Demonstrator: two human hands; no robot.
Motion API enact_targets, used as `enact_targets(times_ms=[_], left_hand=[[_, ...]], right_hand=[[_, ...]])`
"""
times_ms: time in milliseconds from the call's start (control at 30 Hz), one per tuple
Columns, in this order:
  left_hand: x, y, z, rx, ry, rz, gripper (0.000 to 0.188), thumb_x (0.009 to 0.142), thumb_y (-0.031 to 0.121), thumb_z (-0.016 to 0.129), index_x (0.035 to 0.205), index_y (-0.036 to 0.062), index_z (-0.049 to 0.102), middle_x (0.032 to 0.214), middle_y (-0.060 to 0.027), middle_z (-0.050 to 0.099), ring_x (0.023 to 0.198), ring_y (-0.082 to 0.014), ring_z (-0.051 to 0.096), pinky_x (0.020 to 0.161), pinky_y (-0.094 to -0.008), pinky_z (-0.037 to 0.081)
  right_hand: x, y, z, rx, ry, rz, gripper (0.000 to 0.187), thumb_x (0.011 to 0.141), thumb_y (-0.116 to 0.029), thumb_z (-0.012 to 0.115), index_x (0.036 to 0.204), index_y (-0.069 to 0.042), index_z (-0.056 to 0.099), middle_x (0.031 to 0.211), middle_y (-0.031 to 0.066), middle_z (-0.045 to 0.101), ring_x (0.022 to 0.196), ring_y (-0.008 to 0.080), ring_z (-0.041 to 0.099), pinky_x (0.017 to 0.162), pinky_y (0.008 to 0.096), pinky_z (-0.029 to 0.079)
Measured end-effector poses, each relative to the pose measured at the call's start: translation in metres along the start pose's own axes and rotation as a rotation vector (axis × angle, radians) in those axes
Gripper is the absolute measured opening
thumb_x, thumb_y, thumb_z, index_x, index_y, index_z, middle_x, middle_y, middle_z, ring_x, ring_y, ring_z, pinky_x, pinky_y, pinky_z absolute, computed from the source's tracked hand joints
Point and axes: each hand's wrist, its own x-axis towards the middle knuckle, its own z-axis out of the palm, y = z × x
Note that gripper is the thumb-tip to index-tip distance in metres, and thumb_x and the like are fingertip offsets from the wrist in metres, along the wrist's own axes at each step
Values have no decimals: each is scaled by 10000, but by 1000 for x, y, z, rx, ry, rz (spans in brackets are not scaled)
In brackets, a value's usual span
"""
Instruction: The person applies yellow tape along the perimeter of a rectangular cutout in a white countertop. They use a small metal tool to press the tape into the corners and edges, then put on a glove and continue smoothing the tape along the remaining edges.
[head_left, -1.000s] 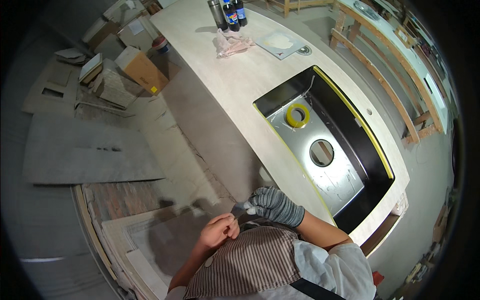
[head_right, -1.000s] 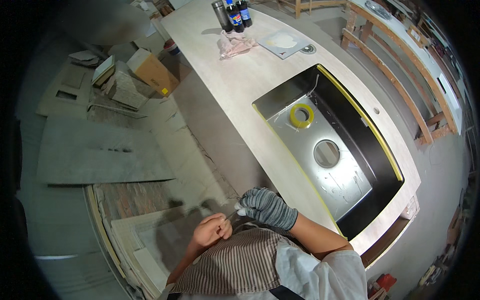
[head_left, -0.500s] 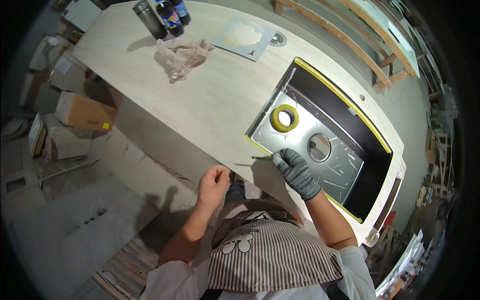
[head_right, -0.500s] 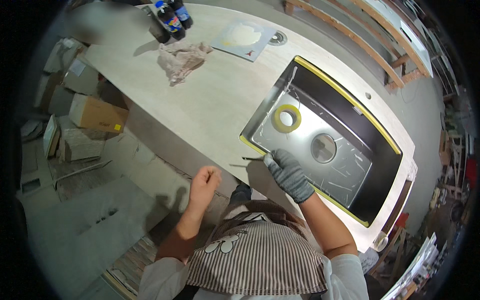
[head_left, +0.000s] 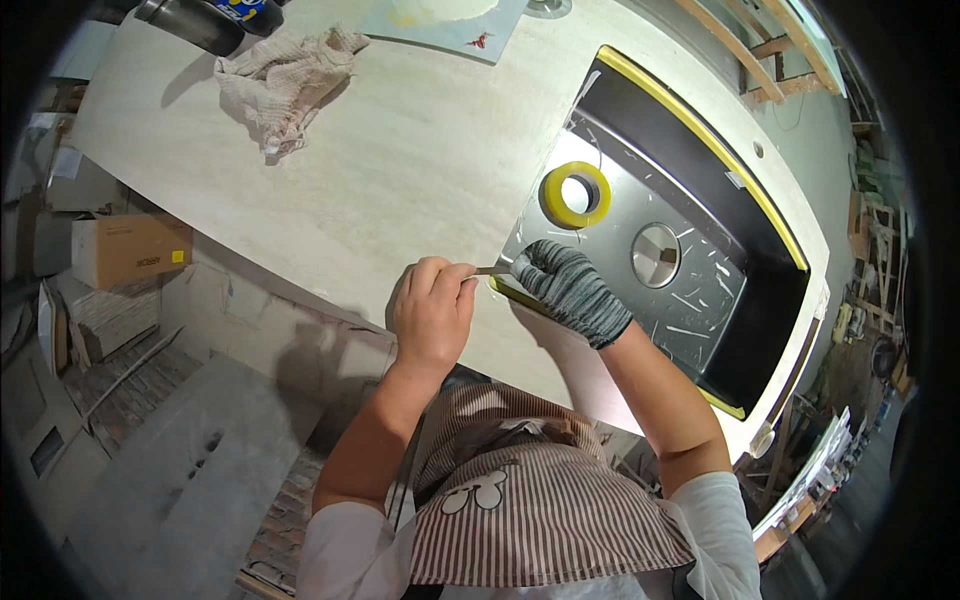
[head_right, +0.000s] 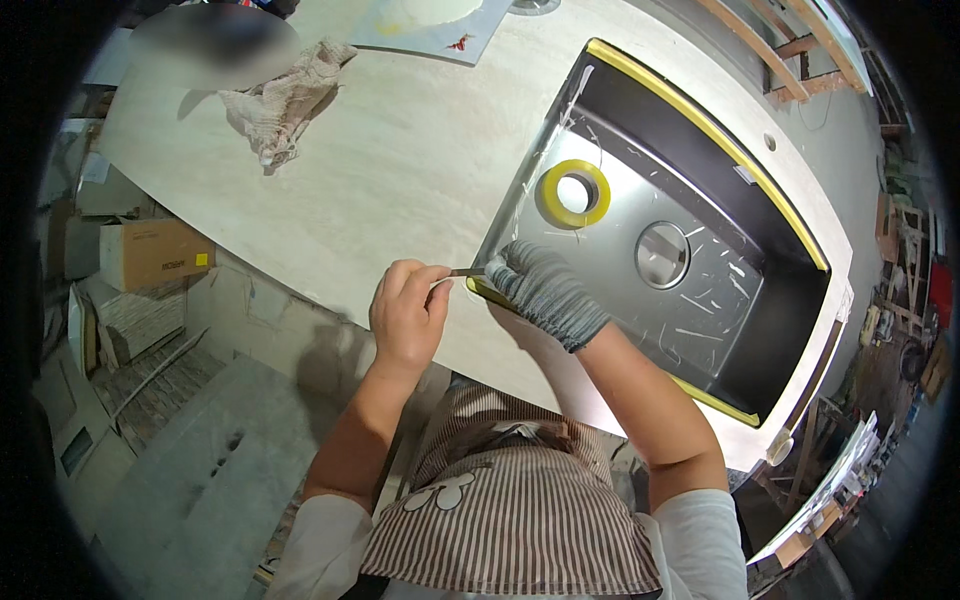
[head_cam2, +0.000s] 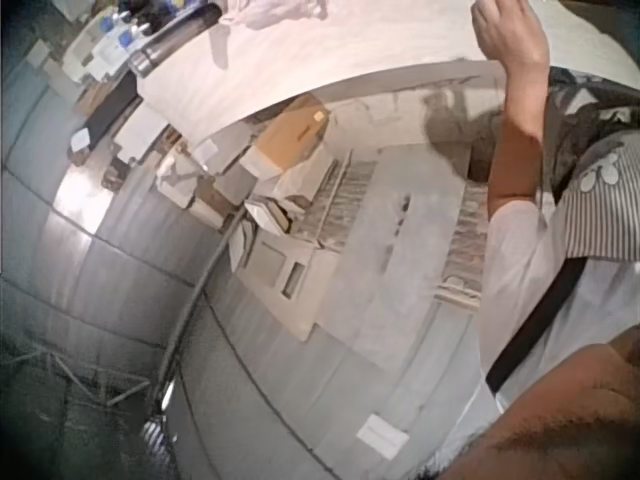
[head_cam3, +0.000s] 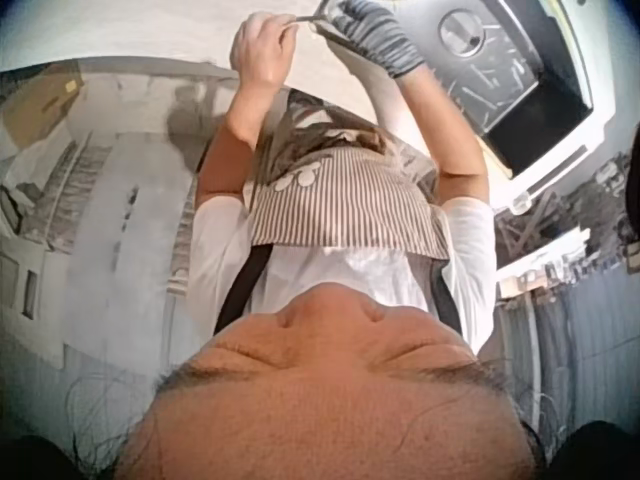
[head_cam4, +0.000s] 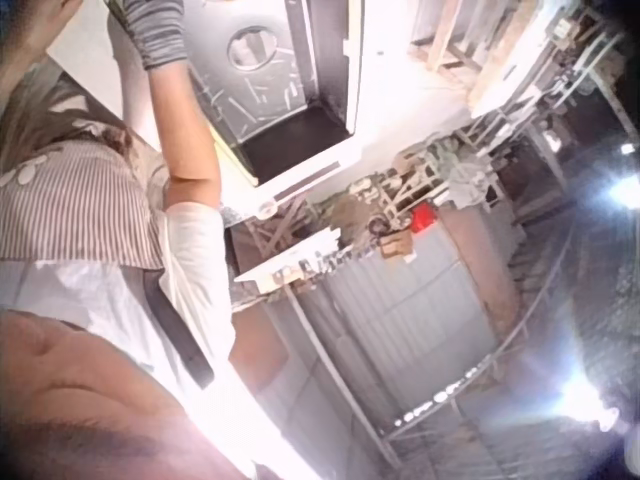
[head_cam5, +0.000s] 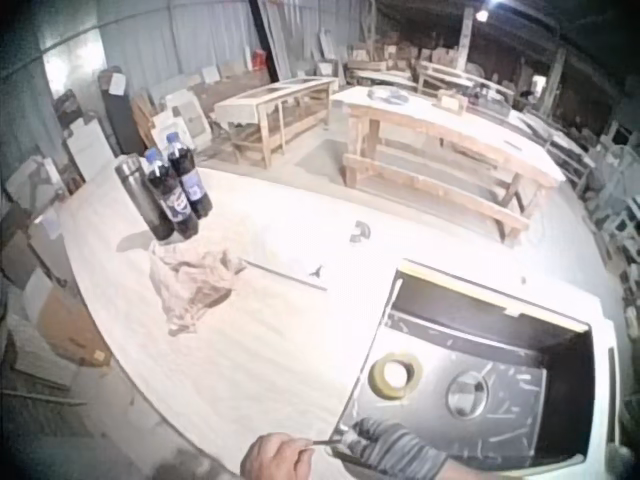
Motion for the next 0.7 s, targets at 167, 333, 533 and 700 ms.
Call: enact_targets(times_ms=[167,333,533,700], left_hand=[[7,4,1,0,-11,-57,126,857,73,789,945,71,698,921,-95,633,795,-307,636,677,-423,506],[6,2,2,-4,-20,-49,118,841,56,792,908,68,696,911,-96,627,797,-308,637,674,-422,507],[-2,-1,2,-11,-16,11,174,817,24,802,934,74,684,911,-98,625,825,-323,633,703,-435,503],[-1,3,-1,1,13,5,186,815,35,807,934,74,669,912,-98,625,842,-333,624,735,-443,498]], right_hand=[[-3,-8,-2,-70,-15,-5,306,999,-291,677,947,11,684,778,164,655,709,286,618,705,416,508],[0,-4,1,12,-7,-20,338,972,-311,707,981,24,667,807,210,679,732,338,647,708,444,513],[-4,-15,-1,-51,-29,-9,308,979,-282,696,992,24,660,825,223,677,771,377,666,725,453,518],[-5,-15,2,-50,-3,-30,293,974,-278,704,992,12,660,833,230,675,783,403,661,726,471,517]])
